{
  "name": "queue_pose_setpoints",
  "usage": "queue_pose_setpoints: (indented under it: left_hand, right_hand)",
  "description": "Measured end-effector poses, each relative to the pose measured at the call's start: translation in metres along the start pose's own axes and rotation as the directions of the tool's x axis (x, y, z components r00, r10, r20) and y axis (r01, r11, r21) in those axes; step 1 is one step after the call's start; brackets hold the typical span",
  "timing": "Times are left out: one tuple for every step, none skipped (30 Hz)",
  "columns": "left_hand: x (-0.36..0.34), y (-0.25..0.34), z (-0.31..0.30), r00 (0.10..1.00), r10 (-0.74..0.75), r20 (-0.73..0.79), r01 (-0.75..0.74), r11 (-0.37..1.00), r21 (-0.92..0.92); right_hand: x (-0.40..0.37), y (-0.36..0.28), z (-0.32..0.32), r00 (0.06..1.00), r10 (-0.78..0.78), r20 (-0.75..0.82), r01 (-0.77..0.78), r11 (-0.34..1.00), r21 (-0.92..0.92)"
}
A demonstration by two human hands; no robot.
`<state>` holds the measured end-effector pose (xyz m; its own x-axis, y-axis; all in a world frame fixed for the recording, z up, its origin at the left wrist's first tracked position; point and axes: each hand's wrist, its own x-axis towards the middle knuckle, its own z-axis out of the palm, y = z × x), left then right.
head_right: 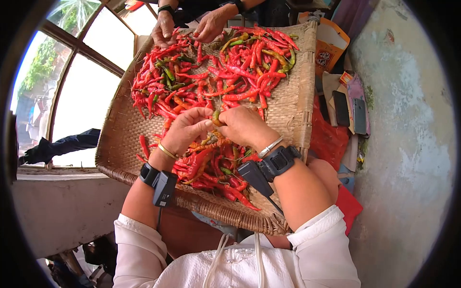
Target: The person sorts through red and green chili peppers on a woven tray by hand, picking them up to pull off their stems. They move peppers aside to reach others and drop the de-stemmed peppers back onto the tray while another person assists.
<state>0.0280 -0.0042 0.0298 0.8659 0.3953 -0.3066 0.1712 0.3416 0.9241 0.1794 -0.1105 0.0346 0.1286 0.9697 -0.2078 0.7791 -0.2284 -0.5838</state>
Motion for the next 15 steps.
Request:
queue_pose_setpoints:
  left_hand:
    - [0.002, -0.006, 0.005, 1.000, 0.008, -0.011, -0.008, 0.999, 0.034]
    - [0.005, -0.013, 0.006, 0.997, 0.037, -0.064, -0.026, 0.988, 0.154]
    - [0.006, -0.018, 0.009, 0.991, 0.065, -0.117, -0.049, 0.990, 0.132]
    - [0.006, -0.017, 0.012, 0.981, 0.093, -0.169, -0.075, 0.991, 0.109]
    - [0.007, -0.018, 0.011, 0.988, 0.059, -0.145, -0.037, 0.988, 0.147]
    - [0.008, -0.016, 0.009, 0.992, 0.028, -0.125, -0.004, 0.982, 0.187]
    - [0.004, -0.009, 0.011, 0.993, -0.001, -0.121, 0.026, 0.978, 0.207]
    - [0.004, -0.009, 0.010, 0.992, 0.021, -0.124, 0.002, 0.983, 0.183]
    - [0.004, -0.006, 0.008, 0.990, 0.002, -0.138, 0.029, 0.974, 0.223]
    - [0.003, 0.001, 0.008, 0.988, -0.017, -0.152, 0.057, 0.964, 0.261]
    - [0.003, 0.003, 0.005, 0.987, 0.030, -0.160, 0.013, 0.965, 0.260]
    - [0.006, 0.005, 0.000, 0.986, 0.046, -0.162, -0.001, 0.964, 0.267]
    - [0.008, 0.009, -0.004, 0.977, 0.079, -0.199, -0.026, 0.967, 0.253]
    - [0.008, 0.014, -0.008, 0.966, 0.109, -0.235, -0.050, 0.969, 0.241]
    - [0.010, 0.020, -0.013, 0.966, 0.117, -0.232, -0.094, 0.990, 0.107]
  right_hand:
    - [0.000, 0.000, 0.001, 1.000, 0.009, 0.007, -0.009, 1.000, 0.017]
    - [-0.001, 0.001, 0.004, 1.000, 0.020, 0.020, -0.021, 0.999, 0.040]
    - [-0.001, 0.000, 0.005, 1.000, 0.009, -0.009, -0.009, 0.999, 0.034]
    - [-0.002, -0.005, 0.003, 0.999, -0.014, -0.029, 0.017, 0.996, 0.089]
    - [-0.004, -0.007, 0.001, 0.999, -0.025, -0.029, 0.027, 0.995, 0.094]
    - [-0.004, -0.009, 0.000, 0.999, -0.038, -0.031, 0.041, 0.995, 0.096]
    - [-0.004, -0.009, -0.001, 0.999, -0.038, -0.032, 0.040, 0.996, 0.075]
    - [-0.004, -0.008, 0.000, 0.999, -0.035, -0.031, 0.036, 0.998, 0.056]
    - [-0.002, -0.002, 0.005, 0.999, -0.010, -0.038, 0.013, 0.995, 0.102]
    - [-0.001, -0.003, 0.002, 0.998, -0.024, -0.054, 0.029, 0.996, 0.087]
    - [-0.001, -0.004, -0.001, 0.989, 0.047, -0.138, -0.033, 0.994, 0.103]
    - [-0.001, -0.005, -0.002, 0.969, 0.121, -0.216, -0.094, 0.987, 0.130]
    - [0.000, -0.005, -0.003, 0.956, 0.124, -0.268, -0.093, 0.988, 0.124]
    - [-0.001, -0.005, -0.004, 0.954, 0.115, -0.278, -0.084, 0.989, 0.122]
    - [-0.002, -0.006, -0.006, 0.941, 0.151, -0.302, -0.096, 0.977, 0.190]
